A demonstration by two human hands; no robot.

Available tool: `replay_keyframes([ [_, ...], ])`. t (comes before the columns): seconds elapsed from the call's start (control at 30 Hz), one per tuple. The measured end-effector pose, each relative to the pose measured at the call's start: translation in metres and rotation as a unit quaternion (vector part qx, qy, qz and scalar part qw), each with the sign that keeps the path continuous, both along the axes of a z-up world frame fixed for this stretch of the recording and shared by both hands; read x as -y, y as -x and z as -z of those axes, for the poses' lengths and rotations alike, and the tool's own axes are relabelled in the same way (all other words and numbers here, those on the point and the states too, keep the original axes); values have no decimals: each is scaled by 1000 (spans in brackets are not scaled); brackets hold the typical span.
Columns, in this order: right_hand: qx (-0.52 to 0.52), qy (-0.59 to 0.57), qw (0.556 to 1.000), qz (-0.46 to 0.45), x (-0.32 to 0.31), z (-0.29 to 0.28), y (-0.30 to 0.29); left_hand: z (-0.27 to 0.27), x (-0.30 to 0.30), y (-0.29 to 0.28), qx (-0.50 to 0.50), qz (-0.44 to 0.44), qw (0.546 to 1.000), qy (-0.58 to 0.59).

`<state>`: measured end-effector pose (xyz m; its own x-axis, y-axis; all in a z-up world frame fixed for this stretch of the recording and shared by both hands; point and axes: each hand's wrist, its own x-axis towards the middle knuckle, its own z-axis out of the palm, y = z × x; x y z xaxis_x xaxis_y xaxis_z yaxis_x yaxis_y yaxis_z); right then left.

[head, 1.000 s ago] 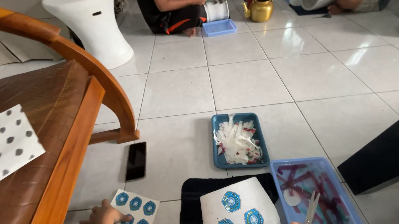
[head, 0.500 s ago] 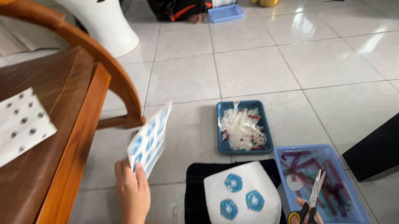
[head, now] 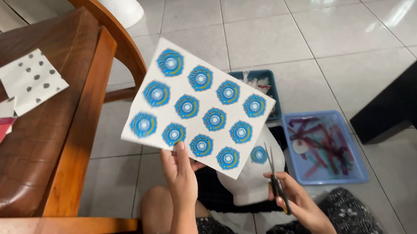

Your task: The person applies blue patterned stickers to a white ceramic pot, using a small tool to smooth them down. They then cut out additional stickers from a sheet with scissors and place them on the pot.

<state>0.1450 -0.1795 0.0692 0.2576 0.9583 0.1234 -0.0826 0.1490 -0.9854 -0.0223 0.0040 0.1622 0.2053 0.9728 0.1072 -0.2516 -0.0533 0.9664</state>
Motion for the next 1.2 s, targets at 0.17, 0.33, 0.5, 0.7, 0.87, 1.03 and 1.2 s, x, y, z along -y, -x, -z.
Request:
replay_keyframes([
  [0.17,-18,30,999,-3,8,-13,5,-14,16,5,-23,36,998,-57],
  [0.33,11,13,1000,-25,12,-16,4,-16,18,11,-46,65,986,-144],
  [0.5,24,22,999,-41,14,-12,2,-6,18,11,-37,57,987,-146],
  [0.7,36,42,998,-33,9,-16,8,-4,20,-3,110,-60,991,48],
  [0.87,81,23,996,-32,0,-16,17,20,30,-26,208,0,960,186],
  [1.03,103,15,995,1,0,-27,19,3,60,-36,37,99,986,128],
  [1.2,79,14,995,52,6,-20,11,20,66,-46,51,185,980,51],
])
